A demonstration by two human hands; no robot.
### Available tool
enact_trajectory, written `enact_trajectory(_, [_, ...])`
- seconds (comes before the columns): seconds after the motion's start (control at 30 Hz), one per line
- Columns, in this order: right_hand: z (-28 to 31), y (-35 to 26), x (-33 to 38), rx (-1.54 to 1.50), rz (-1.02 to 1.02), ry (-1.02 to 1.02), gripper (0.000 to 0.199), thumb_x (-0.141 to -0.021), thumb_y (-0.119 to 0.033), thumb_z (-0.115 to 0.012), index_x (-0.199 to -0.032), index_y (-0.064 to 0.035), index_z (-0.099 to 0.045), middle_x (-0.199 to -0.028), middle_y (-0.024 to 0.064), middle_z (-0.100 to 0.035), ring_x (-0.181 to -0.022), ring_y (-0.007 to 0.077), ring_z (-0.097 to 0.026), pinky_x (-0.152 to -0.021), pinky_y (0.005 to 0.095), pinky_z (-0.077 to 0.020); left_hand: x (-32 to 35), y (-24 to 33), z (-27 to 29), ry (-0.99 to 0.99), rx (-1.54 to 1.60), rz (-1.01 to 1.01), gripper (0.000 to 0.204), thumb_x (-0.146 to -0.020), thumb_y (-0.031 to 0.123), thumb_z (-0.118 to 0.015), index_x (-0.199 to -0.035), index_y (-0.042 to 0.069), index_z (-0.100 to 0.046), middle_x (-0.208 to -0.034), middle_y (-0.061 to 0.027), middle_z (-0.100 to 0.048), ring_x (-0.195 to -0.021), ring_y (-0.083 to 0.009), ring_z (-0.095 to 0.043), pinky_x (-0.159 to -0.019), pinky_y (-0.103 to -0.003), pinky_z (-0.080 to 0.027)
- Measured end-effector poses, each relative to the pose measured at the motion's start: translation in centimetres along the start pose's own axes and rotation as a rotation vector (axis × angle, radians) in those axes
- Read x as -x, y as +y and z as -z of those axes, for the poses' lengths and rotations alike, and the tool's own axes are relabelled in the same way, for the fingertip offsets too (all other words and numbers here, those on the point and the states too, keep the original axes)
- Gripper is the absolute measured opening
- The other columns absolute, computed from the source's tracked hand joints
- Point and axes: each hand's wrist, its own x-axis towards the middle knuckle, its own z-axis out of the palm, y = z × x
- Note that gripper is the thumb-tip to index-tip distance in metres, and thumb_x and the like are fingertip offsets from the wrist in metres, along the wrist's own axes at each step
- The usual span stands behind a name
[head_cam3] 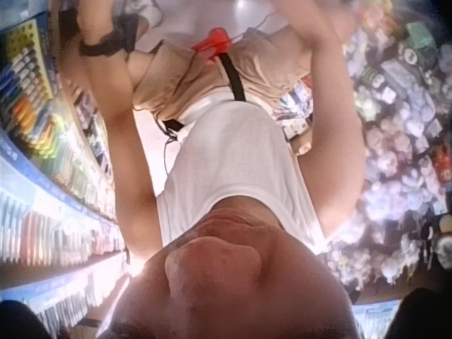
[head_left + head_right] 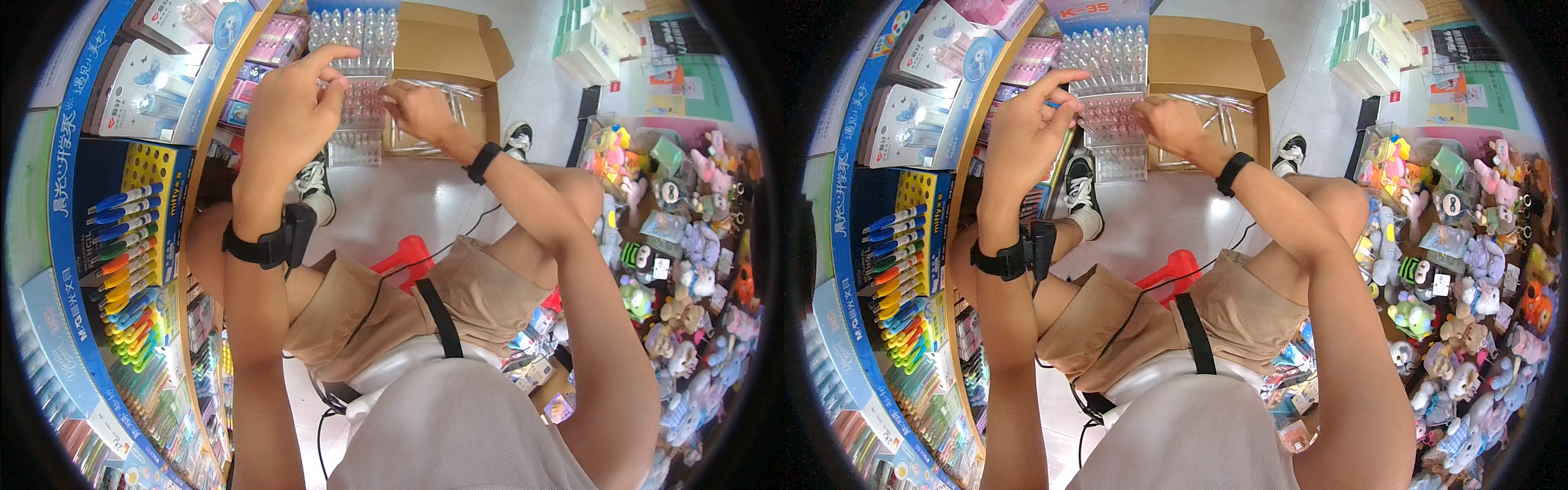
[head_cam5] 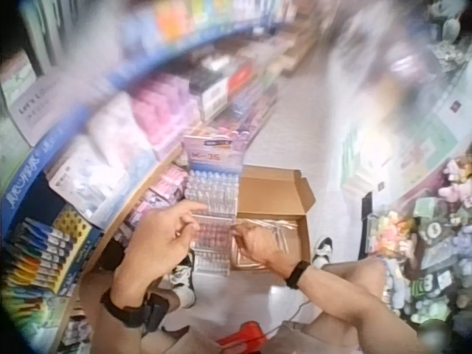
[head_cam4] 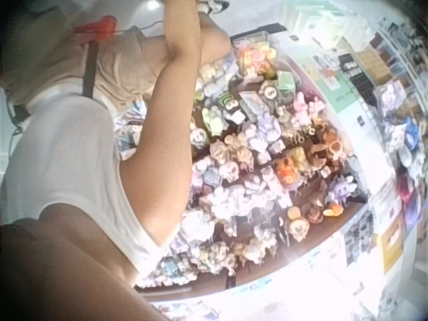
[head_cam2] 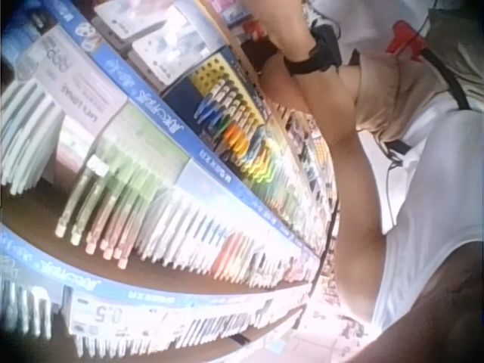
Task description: The person assembles pens by inserting ink refills into barrels and attaching caps while sitting in a stationery store aisle. They take pen components from a cardboard box and place completed pens into a plastic tray.
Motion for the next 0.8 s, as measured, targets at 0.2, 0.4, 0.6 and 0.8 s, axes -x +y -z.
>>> enact_trajectory(0.2, [3.4, 6.0, 3.1, 0.082, -0.403, 0.058, 0.022, -0.08, -0.017, -0.059, -0.098, -0.0115, -0.07, -0.078, 0.0183, -0.067, -0.073, 0.0359, -0.065, -0.07, 0.0453, -0.0528, 0.0, 0.5, -0.2, -0.028, -0.046, 0.011, 0.031, -0.088, 0.007, -0.058, -0.118, 0.013, -0.062, -0.082, -0.0062, -0.068, -0.065, -0.013, -0.063, -0.06, -0.026, -0.048])
enact_trajectory(0.4, [1.7, 17.3, 11.7, 0.173, -0.628, -0.352, 0.026, -0.079, -0.017, -0.056, -0.099, -0.0094, -0.07, -0.094, 0.0217, -0.067, -0.091, 0.0372, -0.064, -0.081, 0.0441, -0.052, -0.2, 0.6, -0.9, -0.023, -0.074, -0.037, 0.031, -0.087, 0.005, -0.059, -0.117, 0.013, -0.062, -0.077, -0.0056, -0.066, -0.053, -0.0138, -0.053, -0.053, -0.028, -0.041])
enact_trajectory(0.6, [-3.3, 20.8, 14.3, 0.117, -0.846, -0.573, 0.027, -0.082, -0.019, -0.056, -0.102, -0.0047, -0.067, -0.104, 0.0216, -0.066, -0.103, 0.0359, -0.062, -0.09, 0.042, -0.0484, -0.1, 0.5, -1.5, -0.035, -0.104, -0.07, 0.03, -0.087, 0.004, -0.058, -0.115, 0.013, -0.063, -0.077, -0.0049, -0.065, -0.049, -0.0116, -0.049, -0.048, -0.028, -0.038])
enact_trajectory(0.8, [-11.8, 20.2, 14.0, -0.082, -0.864, -0.484, 0.033, -0.079, -0.015, -0.057, -0.111, -0.0104, -0.066, -0.107, 0.0201, -0.066, -0.104, 0.0359, -0.061, -0.088, 0.0423, -0.0494, -0.2, 0.5, -2.6, -0.074, -0.122, -0.034, 0.03, -0.087, 0.002, -0.058, -0.114, 0.013, -0.064, -0.079, -0.0089, -0.065, -0.052, -0.0134, -0.053, -0.049, -0.028, -0.039])
